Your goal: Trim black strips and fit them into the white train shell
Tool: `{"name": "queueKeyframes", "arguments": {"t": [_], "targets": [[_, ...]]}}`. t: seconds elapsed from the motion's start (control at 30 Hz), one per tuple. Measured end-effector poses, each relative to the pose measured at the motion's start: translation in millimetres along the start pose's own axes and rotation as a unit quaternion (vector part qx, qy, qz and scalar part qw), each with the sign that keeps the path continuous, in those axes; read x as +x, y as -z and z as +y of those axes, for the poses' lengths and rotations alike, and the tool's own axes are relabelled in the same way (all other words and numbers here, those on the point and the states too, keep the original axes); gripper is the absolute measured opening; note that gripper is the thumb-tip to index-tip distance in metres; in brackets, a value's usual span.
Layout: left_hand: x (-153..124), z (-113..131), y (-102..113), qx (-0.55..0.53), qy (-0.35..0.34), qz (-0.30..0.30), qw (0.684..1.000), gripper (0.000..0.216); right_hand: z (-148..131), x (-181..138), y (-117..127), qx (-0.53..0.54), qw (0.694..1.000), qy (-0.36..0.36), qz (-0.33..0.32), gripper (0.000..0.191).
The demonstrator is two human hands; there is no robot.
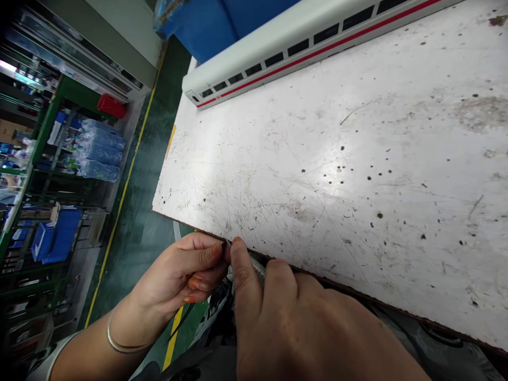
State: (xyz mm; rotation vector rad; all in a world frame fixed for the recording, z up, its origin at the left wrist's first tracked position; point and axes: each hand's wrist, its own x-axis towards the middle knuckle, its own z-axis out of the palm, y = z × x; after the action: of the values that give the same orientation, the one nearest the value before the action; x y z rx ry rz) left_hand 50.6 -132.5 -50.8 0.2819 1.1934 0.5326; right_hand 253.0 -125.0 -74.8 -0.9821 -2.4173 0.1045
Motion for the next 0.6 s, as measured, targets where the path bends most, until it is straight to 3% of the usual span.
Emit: {"name": "queueKeyframes", "arguments": {"t": [0.27,0.5,0.6], "targets": [[0.1,0.5,0.6,0.002,0.002,-0.005,1.000,0.037,6.3,-3.8,-4.0,0.020,0.999,0.027,0.004,0.060],[0.1,0.8,-0.7,0.004,0.003,0.005,1.000,0.031,5.0,1.7,4.9,0.037,0.998,-0.013,-0.048,0.054],[0.2,1.1,-1.5,0.002,0.008,0.011,1.000,0.029,2.7,-2.3,1.0,0.032,0.999,-0.014,-0.024,0.056]]}}
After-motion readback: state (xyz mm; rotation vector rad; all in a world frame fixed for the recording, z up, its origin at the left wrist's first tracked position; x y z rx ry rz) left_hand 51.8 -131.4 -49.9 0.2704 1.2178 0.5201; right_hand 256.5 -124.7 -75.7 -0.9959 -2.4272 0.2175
